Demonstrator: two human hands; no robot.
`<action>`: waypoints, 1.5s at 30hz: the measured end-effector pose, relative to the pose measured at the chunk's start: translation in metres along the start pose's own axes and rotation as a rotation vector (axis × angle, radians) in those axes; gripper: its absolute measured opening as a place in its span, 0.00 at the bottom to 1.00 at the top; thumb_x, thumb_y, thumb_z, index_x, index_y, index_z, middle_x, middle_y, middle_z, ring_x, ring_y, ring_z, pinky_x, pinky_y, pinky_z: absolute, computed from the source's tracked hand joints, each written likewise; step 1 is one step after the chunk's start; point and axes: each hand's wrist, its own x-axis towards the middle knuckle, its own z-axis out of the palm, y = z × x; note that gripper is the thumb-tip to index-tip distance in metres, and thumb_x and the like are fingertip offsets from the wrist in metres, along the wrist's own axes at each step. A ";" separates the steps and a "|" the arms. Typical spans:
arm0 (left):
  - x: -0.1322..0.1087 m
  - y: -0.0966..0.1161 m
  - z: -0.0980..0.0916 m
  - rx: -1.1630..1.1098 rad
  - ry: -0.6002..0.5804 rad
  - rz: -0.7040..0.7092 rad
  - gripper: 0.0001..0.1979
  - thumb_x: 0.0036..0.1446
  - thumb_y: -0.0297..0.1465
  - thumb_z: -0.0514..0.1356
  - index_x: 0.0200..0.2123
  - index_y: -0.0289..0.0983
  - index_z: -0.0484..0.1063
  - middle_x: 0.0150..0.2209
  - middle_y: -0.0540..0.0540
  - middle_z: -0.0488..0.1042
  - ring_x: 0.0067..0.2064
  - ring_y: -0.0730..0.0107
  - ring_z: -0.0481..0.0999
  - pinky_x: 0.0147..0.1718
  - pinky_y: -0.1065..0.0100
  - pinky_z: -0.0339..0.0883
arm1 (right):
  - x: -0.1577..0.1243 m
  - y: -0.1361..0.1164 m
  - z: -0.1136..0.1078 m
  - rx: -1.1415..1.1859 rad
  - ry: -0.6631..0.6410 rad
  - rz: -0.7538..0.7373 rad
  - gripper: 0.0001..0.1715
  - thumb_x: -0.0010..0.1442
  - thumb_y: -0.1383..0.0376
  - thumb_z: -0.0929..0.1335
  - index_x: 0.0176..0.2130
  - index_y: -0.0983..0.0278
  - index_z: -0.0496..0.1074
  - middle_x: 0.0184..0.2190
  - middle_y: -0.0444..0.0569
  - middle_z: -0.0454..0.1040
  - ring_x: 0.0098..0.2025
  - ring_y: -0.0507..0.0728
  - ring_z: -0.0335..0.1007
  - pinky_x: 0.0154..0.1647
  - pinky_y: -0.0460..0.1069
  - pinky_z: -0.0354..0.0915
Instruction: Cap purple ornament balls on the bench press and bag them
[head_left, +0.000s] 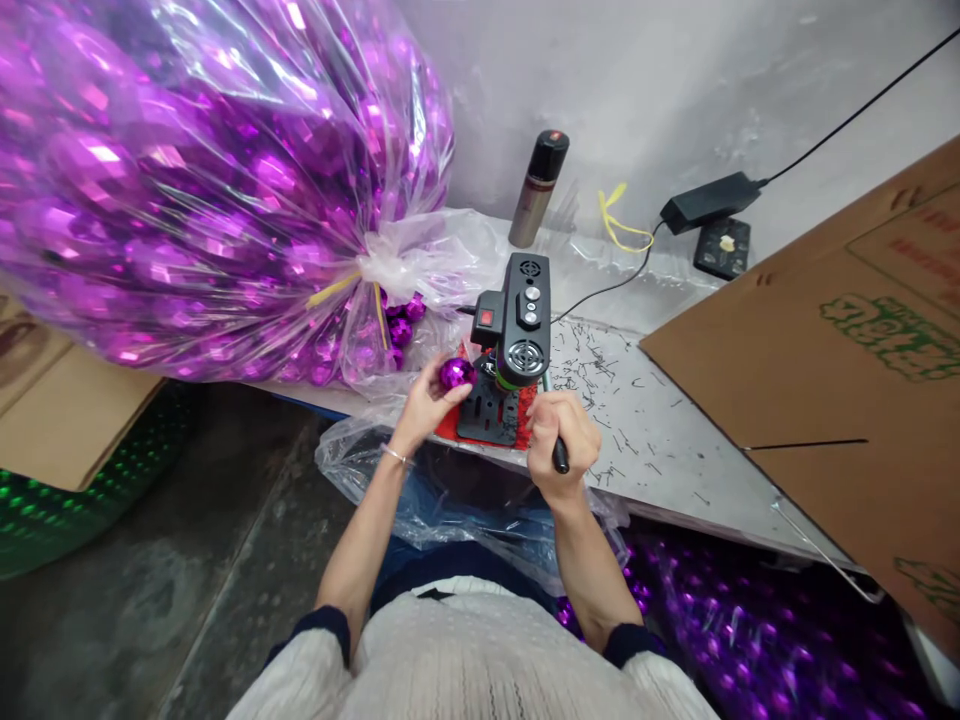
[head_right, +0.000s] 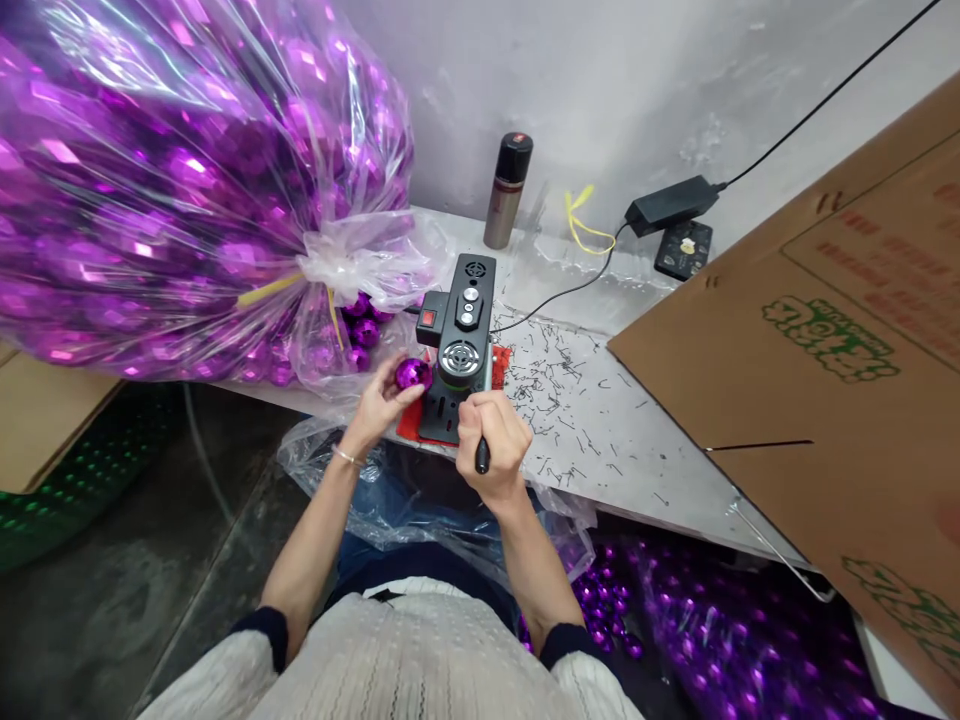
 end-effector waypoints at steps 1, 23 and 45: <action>-0.014 -0.005 0.008 -0.058 -0.023 -0.012 0.36 0.56 0.49 0.68 0.62 0.39 0.65 0.58 0.38 0.75 0.56 0.57 0.78 0.59 0.57 0.70 | 0.002 -0.001 -0.001 0.000 0.001 0.006 0.14 0.65 0.75 0.63 0.29 0.60 0.62 0.25 0.43 0.68 0.28 0.51 0.66 0.29 0.48 0.60; -0.032 -0.037 0.046 0.597 0.011 0.461 0.31 0.64 0.49 0.60 0.62 0.36 0.65 0.56 0.33 0.76 0.59 0.51 0.75 0.59 0.51 0.67 | -0.007 0.001 -0.001 -0.056 -0.037 -0.034 0.12 0.66 0.73 0.62 0.31 0.60 0.64 0.27 0.44 0.70 0.29 0.51 0.67 0.30 0.48 0.63; -0.023 -0.047 0.053 0.503 0.008 0.307 0.34 0.54 0.43 0.71 0.61 0.39 0.69 0.58 0.37 0.76 0.61 0.49 0.75 0.63 0.46 0.66 | -0.049 0.035 0.020 0.009 0.059 -0.146 0.13 0.70 0.66 0.60 0.32 0.61 0.65 0.29 0.46 0.70 0.27 0.52 0.63 0.29 0.50 0.60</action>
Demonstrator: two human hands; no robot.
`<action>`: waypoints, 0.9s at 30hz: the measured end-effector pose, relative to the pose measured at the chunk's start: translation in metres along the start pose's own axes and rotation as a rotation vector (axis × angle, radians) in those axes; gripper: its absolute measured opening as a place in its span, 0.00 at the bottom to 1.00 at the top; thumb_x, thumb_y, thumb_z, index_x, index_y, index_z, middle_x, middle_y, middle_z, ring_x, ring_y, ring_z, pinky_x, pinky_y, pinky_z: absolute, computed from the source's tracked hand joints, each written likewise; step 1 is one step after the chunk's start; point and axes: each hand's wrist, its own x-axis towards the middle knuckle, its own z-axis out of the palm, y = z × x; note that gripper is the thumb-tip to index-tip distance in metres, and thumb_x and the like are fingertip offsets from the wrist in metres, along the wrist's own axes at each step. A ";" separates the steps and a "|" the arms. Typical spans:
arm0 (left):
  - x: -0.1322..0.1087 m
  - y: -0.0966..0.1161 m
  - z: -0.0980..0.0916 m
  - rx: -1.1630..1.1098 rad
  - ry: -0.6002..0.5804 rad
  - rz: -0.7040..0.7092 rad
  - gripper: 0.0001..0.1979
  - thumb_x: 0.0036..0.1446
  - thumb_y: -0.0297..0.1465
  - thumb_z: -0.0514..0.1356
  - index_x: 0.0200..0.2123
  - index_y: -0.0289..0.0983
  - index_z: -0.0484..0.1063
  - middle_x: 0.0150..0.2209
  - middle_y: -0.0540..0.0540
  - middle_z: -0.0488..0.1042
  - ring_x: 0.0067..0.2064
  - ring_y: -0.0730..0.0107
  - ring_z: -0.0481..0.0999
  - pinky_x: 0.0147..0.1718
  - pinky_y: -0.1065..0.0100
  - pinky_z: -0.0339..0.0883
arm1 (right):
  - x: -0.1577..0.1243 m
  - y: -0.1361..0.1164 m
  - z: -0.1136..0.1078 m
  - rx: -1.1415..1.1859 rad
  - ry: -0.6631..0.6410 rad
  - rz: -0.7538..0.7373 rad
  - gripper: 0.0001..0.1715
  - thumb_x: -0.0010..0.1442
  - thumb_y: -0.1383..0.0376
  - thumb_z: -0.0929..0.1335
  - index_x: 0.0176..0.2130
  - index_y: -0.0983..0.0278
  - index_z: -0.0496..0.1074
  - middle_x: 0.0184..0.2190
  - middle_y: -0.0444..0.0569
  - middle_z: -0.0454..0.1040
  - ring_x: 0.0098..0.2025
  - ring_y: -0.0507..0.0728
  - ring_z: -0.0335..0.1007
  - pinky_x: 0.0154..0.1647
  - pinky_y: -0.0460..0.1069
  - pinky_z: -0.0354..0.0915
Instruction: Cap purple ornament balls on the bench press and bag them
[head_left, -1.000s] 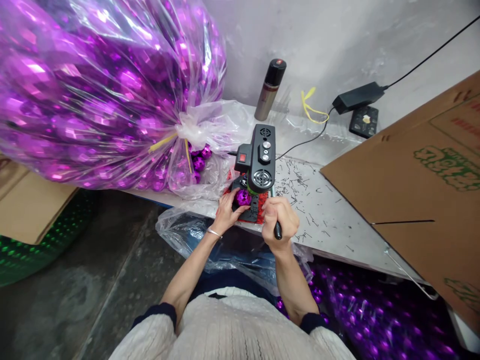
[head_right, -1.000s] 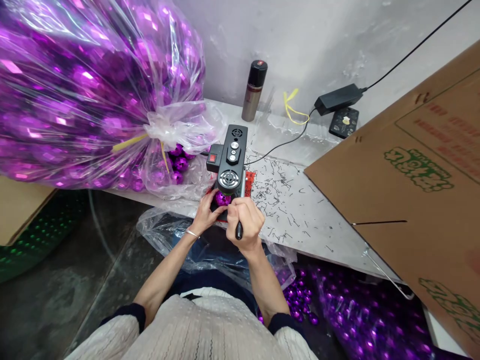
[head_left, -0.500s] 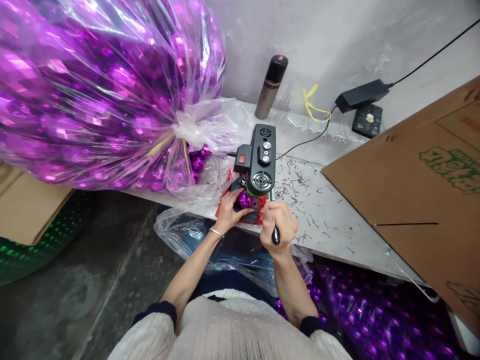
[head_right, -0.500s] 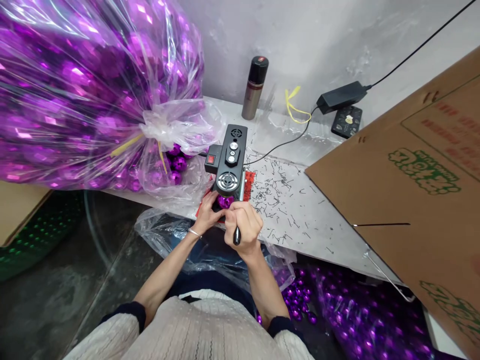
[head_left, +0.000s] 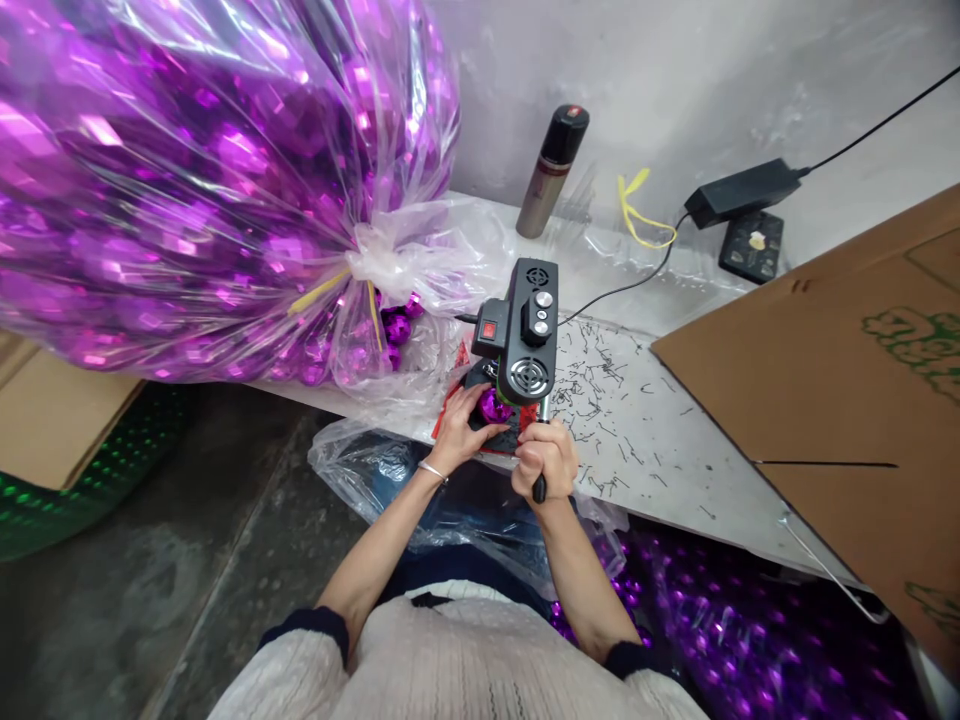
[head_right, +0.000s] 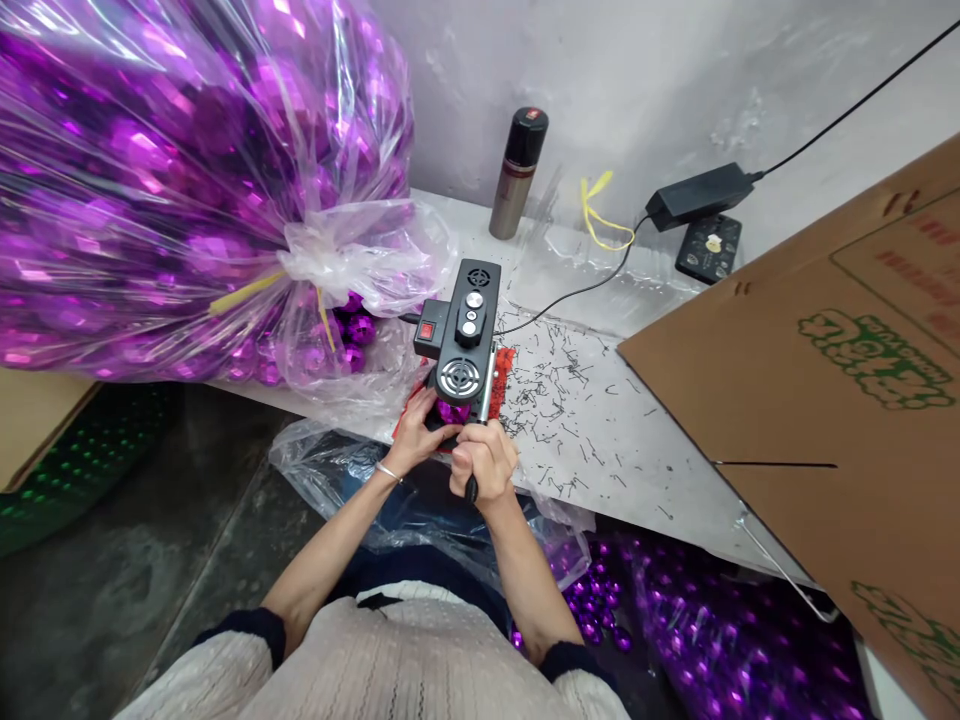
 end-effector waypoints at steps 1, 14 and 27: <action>0.000 0.000 0.000 -0.003 0.002 0.007 0.34 0.54 0.44 0.71 0.61 0.39 0.69 0.57 0.36 0.76 0.61 0.49 0.75 0.63 0.46 0.66 | -0.002 0.001 0.001 -0.002 0.008 0.004 0.13 0.70 0.66 0.60 0.32 0.61 0.65 0.29 0.46 0.70 0.28 0.52 0.63 0.29 0.50 0.60; 0.005 0.003 0.002 -0.005 0.002 0.013 0.33 0.54 0.47 0.70 0.59 0.38 0.69 0.55 0.37 0.78 0.60 0.50 0.76 0.66 0.43 0.61 | 0.010 -0.008 -0.002 -0.018 0.021 0.061 0.14 0.69 0.68 0.59 0.30 0.60 0.63 0.26 0.44 0.68 0.26 0.52 0.64 0.28 0.49 0.63; 0.004 -0.002 0.006 -0.047 0.042 0.049 0.34 0.53 0.47 0.71 0.58 0.37 0.69 0.53 0.36 0.78 0.58 0.49 0.78 0.66 0.40 0.61 | 0.058 -0.034 -0.009 0.019 0.036 0.276 0.17 0.68 0.71 0.61 0.27 0.60 0.61 0.23 0.43 0.64 0.26 0.52 0.63 0.28 0.50 0.58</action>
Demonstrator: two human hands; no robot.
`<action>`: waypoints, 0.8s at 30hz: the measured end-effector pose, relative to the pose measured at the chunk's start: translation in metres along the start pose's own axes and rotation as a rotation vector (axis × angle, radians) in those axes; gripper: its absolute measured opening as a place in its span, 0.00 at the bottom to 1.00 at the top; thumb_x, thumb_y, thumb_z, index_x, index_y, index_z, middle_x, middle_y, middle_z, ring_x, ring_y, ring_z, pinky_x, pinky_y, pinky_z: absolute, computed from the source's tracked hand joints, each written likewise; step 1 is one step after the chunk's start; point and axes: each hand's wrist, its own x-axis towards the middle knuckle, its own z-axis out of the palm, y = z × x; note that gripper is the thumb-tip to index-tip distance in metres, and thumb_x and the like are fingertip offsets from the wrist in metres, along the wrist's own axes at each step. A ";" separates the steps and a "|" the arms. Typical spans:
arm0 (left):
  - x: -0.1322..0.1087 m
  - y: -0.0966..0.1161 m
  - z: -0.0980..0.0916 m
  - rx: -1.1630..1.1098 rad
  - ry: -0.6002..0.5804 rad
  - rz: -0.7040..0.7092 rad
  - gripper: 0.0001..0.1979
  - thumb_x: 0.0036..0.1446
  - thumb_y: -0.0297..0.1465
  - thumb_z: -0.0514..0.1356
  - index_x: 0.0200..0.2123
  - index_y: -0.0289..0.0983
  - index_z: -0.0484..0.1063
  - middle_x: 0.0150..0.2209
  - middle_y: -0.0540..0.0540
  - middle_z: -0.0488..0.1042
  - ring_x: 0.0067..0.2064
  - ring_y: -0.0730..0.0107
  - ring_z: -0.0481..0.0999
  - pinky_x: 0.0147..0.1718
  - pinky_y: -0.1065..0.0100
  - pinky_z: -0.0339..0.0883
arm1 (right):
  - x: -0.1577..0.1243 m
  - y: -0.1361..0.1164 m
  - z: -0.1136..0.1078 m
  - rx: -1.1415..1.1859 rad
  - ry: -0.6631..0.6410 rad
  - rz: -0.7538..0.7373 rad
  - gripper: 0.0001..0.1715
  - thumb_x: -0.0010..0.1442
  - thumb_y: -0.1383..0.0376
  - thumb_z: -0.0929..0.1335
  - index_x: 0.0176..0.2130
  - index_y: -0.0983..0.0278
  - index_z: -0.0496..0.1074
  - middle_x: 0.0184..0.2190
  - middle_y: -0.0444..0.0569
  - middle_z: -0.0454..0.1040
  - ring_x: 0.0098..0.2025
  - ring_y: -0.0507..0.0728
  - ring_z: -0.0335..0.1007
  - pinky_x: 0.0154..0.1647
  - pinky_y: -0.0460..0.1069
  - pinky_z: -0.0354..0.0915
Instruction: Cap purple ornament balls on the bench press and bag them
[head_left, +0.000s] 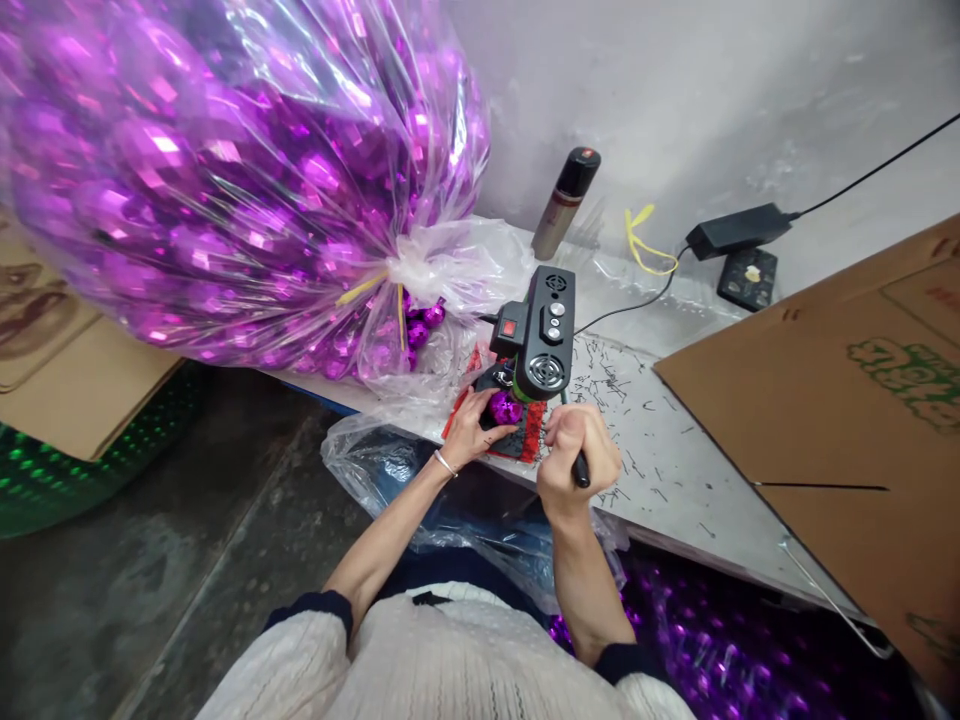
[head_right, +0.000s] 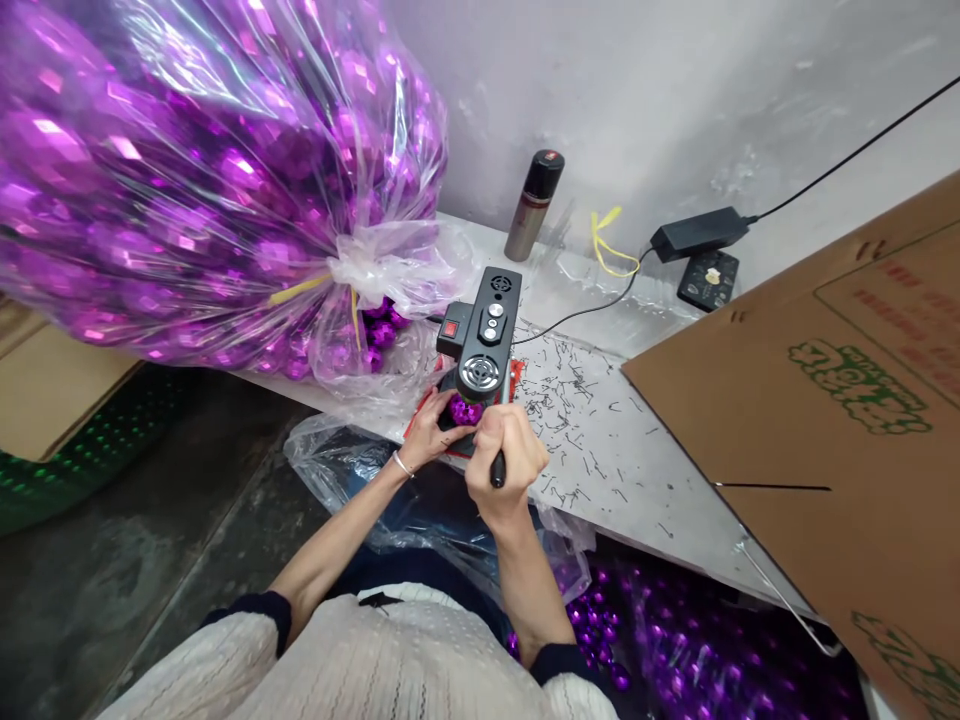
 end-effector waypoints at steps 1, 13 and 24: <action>0.000 0.000 0.000 0.001 0.004 -0.003 0.34 0.54 0.47 0.71 0.58 0.37 0.69 0.54 0.36 0.78 0.58 0.50 0.78 0.66 0.40 0.61 | 0.001 -0.001 0.000 0.008 0.002 0.004 0.17 0.68 0.71 0.61 0.27 0.60 0.61 0.22 0.43 0.63 0.26 0.52 0.63 0.28 0.50 0.58; -0.015 0.008 -0.015 0.003 0.056 -0.043 0.34 0.55 0.47 0.69 0.61 0.38 0.68 0.56 0.36 0.77 0.60 0.51 0.76 0.62 0.47 0.68 | -0.001 0.000 -0.002 0.024 -0.028 -0.006 0.17 0.68 0.71 0.61 0.26 0.60 0.61 0.24 0.42 0.65 0.27 0.52 0.64 0.30 0.49 0.59; -0.115 0.042 -0.045 0.113 -0.239 0.161 0.41 0.54 0.53 0.66 0.64 0.38 0.65 0.53 0.36 0.77 0.52 0.53 0.82 0.50 0.57 0.79 | -0.008 0.004 -0.004 -0.012 -0.060 -0.044 0.16 0.67 0.72 0.61 0.27 0.60 0.61 0.24 0.43 0.66 0.27 0.52 0.64 0.29 0.49 0.59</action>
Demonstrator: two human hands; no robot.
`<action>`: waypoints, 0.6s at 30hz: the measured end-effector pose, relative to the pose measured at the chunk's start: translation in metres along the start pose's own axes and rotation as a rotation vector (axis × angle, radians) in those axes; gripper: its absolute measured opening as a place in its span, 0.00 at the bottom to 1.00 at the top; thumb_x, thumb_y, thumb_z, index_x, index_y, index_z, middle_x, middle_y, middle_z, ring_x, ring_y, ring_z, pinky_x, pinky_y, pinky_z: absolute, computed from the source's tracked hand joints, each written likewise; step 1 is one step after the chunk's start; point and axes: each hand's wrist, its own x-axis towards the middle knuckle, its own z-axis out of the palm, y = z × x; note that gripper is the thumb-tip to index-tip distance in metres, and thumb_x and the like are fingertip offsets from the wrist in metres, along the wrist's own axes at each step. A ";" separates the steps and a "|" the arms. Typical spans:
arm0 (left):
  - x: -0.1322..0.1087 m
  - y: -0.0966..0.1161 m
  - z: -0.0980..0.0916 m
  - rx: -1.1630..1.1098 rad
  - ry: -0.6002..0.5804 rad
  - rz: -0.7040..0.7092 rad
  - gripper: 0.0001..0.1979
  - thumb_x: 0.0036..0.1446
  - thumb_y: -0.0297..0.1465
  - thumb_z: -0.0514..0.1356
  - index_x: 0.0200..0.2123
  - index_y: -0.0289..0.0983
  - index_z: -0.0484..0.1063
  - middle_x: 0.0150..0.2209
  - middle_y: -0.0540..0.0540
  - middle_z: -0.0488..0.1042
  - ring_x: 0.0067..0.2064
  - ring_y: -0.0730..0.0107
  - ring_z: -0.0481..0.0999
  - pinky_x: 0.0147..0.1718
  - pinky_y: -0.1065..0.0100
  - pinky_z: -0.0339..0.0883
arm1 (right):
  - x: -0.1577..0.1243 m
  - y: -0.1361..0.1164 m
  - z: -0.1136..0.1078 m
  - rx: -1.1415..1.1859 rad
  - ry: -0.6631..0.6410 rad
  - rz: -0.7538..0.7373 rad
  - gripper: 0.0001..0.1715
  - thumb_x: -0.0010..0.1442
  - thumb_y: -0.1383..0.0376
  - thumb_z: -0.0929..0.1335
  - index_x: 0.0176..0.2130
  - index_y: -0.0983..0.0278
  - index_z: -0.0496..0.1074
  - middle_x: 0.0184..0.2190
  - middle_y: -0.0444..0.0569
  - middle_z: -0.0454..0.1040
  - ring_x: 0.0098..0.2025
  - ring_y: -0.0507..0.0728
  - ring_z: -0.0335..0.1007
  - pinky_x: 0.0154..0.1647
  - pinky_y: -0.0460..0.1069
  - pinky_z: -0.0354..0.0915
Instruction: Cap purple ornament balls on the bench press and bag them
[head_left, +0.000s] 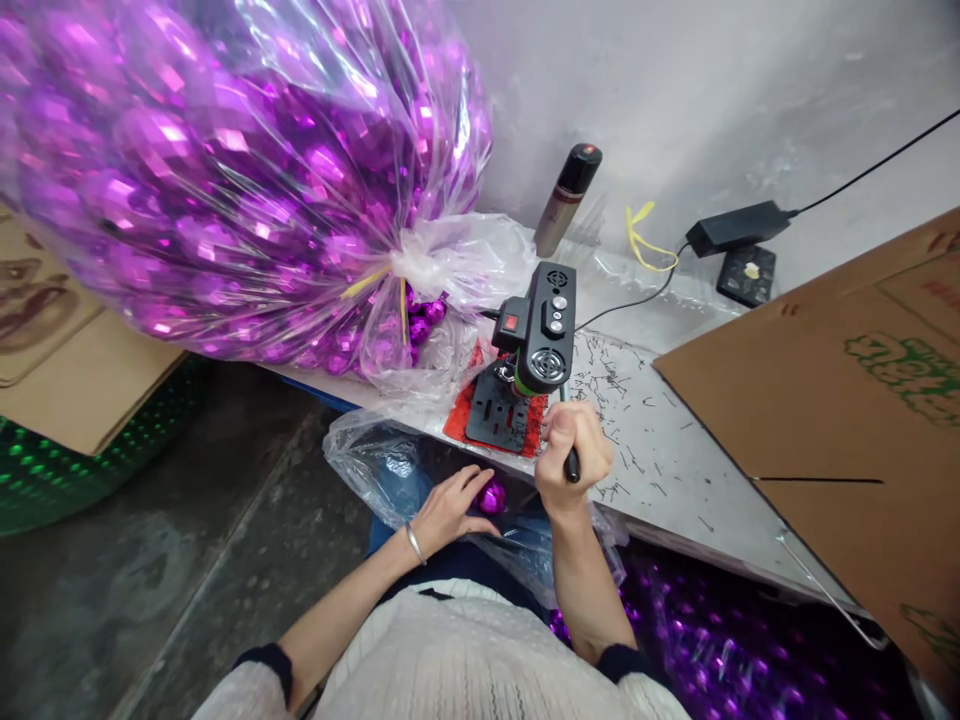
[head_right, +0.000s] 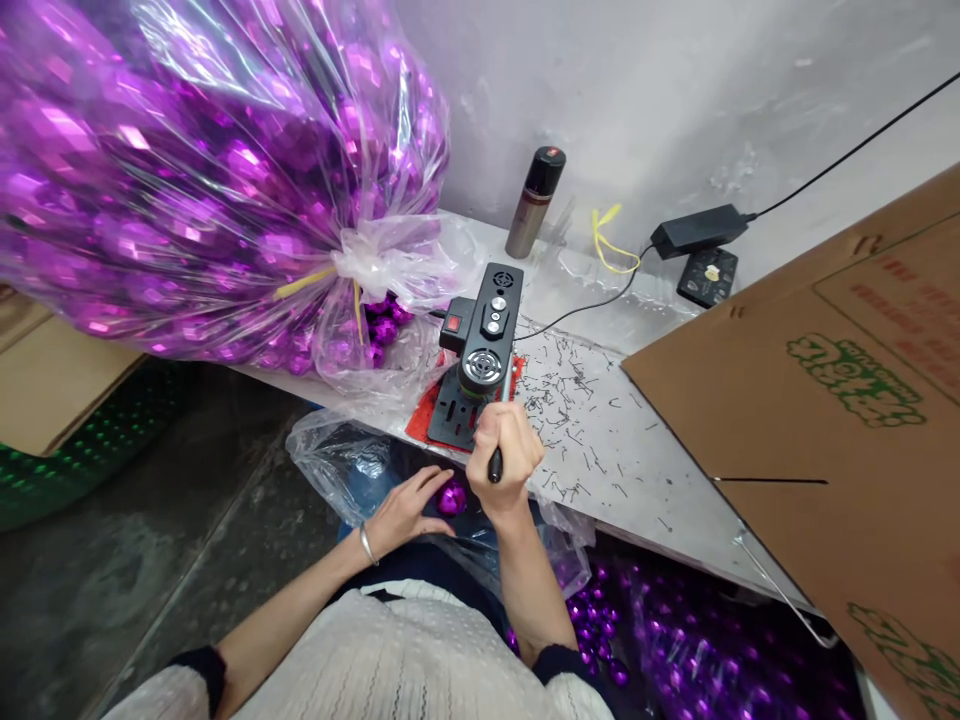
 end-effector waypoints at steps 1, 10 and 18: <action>0.005 -0.001 0.000 -0.019 0.026 0.003 0.38 0.57 0.51 0.65 0.64 0.38 0.65 0.53 0.37 0.77 0.52 0.54 0.82 0.50 0.57 0.79 | 0.000 0.000 0.000 0.002 -0.003 -0.012 0.16 0.67 0.73 0.61 0.28 0.60 0.61 0.24 0.43 0.66 0.28 0.52 0.64 0.30 0.49 0.59; 0.174 -0.070 -0.098 0.427 0.305 -0.417 0.20 0.65 0.23 0.53 0.57 0.32 0.73 0.57 0.31 0.75 0.59 0.48 0.75 0.61 0.49 0.67 | -0.001 0.001 0.000 0.000 -0.014 -0.047 0.16 0.65 0.76 0.61 0.28 0.61 0.60 0.25 0.43 0.65 0.28 0.51 0.63 0.29 0.48 0.58; 0.254 -0.103 -0.098 0.556 -0.033 -0.674 0.18 0.64 0.24 0.56 0.55 0.26 0.73 0.53 0.25 0.77 0.58 0.43 0.74 0.58 0.49 0.65 | -0.001 0.001 -0.001 -0.012 -0.032 -0.061 0.15 0.65 0.76 0.61 0.29 0.61 0.62 0.25 0.43 0.66 0.28 0.51 0.63 0.29 0.48 0.58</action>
